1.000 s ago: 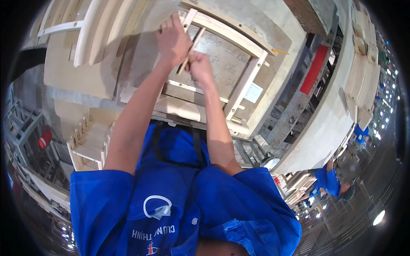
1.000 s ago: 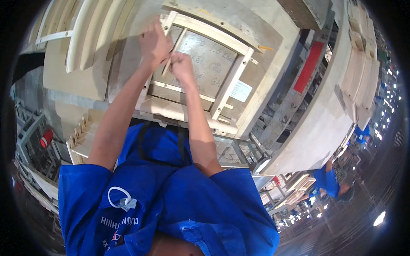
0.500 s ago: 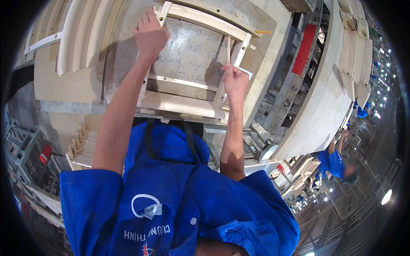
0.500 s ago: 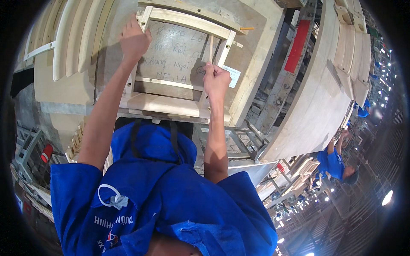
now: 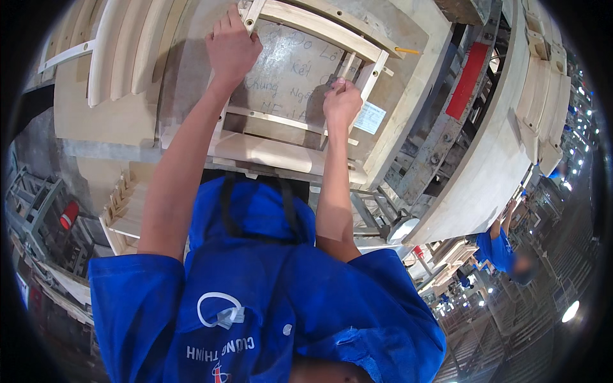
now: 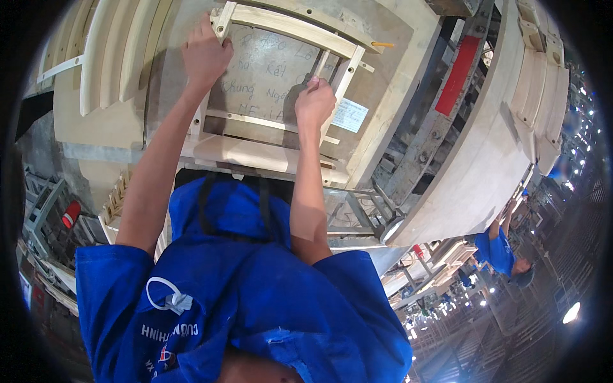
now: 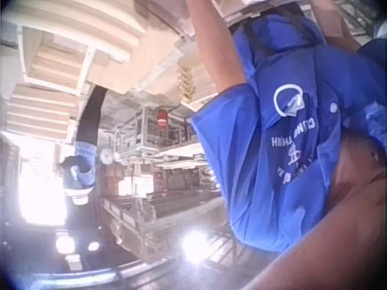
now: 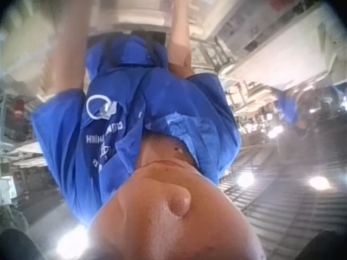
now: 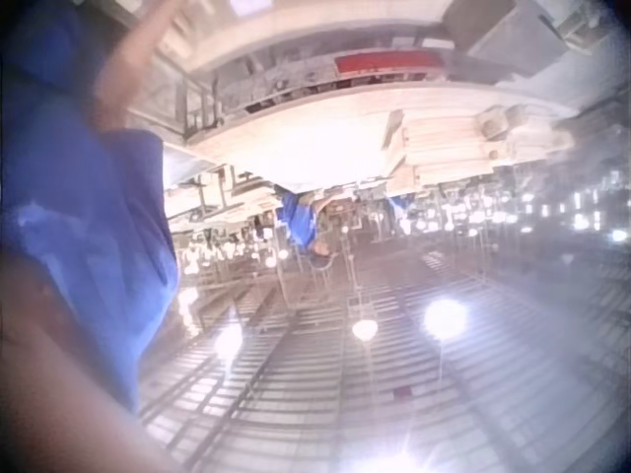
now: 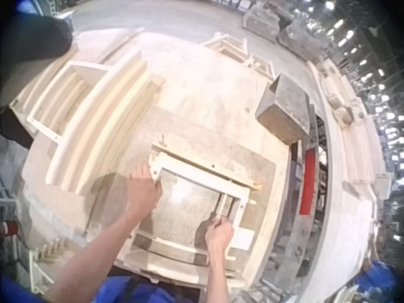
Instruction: The person repeatedly picks up rectangular wooden frames, aligns them on a jig, and inserts small wooden dowels into pre-drilled holes. The worker then lifts the assembled frame and places it on a nearby stack before returning to the next frame.
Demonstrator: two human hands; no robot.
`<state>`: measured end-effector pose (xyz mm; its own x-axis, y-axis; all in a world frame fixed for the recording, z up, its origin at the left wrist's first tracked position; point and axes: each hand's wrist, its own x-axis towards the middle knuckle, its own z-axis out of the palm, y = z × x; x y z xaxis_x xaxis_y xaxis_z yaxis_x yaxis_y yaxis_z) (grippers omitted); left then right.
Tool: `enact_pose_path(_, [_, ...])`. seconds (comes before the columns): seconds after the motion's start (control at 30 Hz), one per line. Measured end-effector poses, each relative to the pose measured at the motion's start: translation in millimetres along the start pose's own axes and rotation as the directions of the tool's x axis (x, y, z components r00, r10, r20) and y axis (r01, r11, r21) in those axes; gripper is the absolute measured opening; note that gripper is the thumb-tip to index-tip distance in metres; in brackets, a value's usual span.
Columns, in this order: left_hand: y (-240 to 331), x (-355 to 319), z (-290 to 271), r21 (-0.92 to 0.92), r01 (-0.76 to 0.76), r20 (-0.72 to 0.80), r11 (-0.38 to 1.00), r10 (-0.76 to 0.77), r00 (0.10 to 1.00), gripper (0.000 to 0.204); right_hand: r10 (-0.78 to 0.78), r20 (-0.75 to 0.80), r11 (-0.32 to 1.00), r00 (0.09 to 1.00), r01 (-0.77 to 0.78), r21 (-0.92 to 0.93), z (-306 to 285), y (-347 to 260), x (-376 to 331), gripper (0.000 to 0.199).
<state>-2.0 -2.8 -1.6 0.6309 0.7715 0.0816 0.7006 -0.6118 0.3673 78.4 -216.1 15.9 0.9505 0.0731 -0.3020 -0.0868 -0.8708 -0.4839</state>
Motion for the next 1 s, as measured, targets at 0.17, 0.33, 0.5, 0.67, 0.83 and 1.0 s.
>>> enact_pose_path(0.17, [-3.6,-4.4,2.8,-0.006,0.011,0.012,1.0,-0.011,1.0,0.074,0.013,-0.063,0.997,0.998,-0.008,0.075,3.4,3.1,-5.5,0.027])
enact_pose_path(0.33, [-1.0,-3.3,1.5,-0.029,0.017,0.007,0.999,-0.016,1.0,0.075,0.104,-0.073,0.949,0.992,-0.077,0.305,11.5,-5.5,-3.4,0.03])
enact_pose_path(0.5, [-0.8,-5.2,1.4,-0.035,0.055,0.051,0.998,-0.053,0.997,0.076,0.083,-0.221,0.972,0.972,-0.03,0.232,19.4,-4.1,-5.5,0.027])
enact_pose_path(0.67, [-2.9,-1.9,4.7,-0.003,0.039,0.038,0.999,-0.038,0.999,0.075,0.082,-0.331,0.991,0.94,-0.042,0.128,18.7,-16.8,-6.0,0.025])
enact_pose_path(0.83, [-4.4,0.3,6.9,-0.003,0.027,0.026,1.0,-0.027,0.999,0.075,0.003,-0.288,0.999,0.958,0.011,0.045,16.1,-15.9,-4.1,0.026])
enact_pose_path(1.0, [1.2,-1.3,-4.8,-0.03,0.047,0.065,0.998,-0.045,0.997,0.074,-0.109,-0.08,0.992,0.991,0.103,-0.066,6.0,12.1,-20.9,0.028])
